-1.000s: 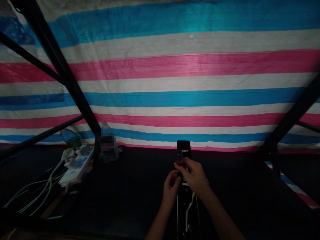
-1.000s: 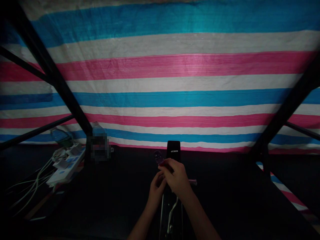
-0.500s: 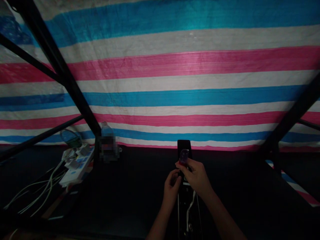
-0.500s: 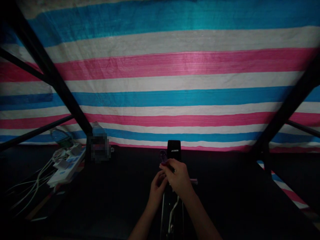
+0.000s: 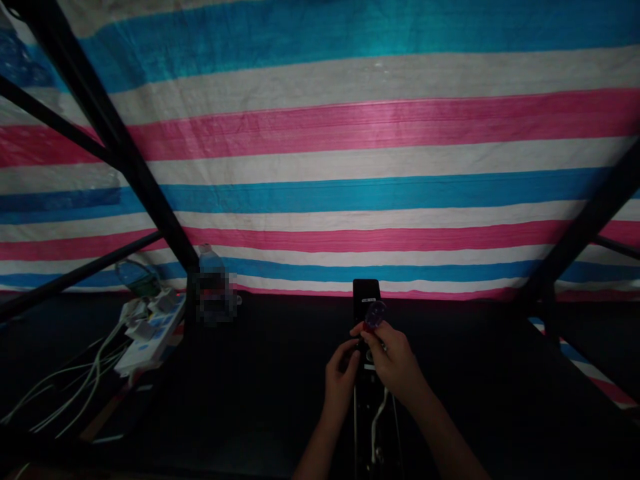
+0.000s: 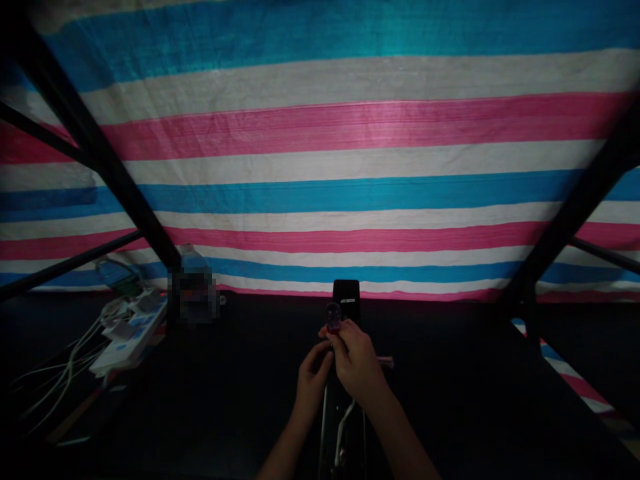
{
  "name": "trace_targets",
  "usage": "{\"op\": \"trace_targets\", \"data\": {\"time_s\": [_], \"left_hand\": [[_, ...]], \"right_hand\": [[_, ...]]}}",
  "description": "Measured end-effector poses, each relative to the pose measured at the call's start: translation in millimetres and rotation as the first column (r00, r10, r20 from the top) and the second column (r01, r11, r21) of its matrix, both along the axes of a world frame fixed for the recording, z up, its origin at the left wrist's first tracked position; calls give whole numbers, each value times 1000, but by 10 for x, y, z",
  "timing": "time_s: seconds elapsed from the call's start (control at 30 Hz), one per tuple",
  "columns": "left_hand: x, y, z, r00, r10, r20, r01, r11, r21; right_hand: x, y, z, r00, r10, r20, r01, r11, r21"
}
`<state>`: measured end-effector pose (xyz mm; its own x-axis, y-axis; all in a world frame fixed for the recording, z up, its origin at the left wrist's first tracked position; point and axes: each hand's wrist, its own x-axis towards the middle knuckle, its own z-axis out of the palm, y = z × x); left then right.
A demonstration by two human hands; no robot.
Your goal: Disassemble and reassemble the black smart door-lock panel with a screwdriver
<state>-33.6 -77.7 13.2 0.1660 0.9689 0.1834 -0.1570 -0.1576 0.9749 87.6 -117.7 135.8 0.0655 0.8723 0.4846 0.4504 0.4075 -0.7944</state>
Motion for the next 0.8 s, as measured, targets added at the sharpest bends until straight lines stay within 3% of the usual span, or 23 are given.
{"op": "trace_targets", "data": {"time_s": [0.33,0.47,0.63,0.8], "left_hand": [[9,36,59,993,14,-113,-5,997,82],[-12,131,204,972,40,-232,-10,992,128],[-91,197,364,930,55,-364,21,979,203],[-98,133,418,881,95,-463,29,967,254]], "right_hand": [[60,-149,-42,998,19,-58,-21,999,-27],[274,-324,-114,965,-116,-234,89,988,-123],[636,-499,-340,811,-377,-448,347,926,-151],[985,-592,-738,512,-454,-730,431,870,-239]]}}
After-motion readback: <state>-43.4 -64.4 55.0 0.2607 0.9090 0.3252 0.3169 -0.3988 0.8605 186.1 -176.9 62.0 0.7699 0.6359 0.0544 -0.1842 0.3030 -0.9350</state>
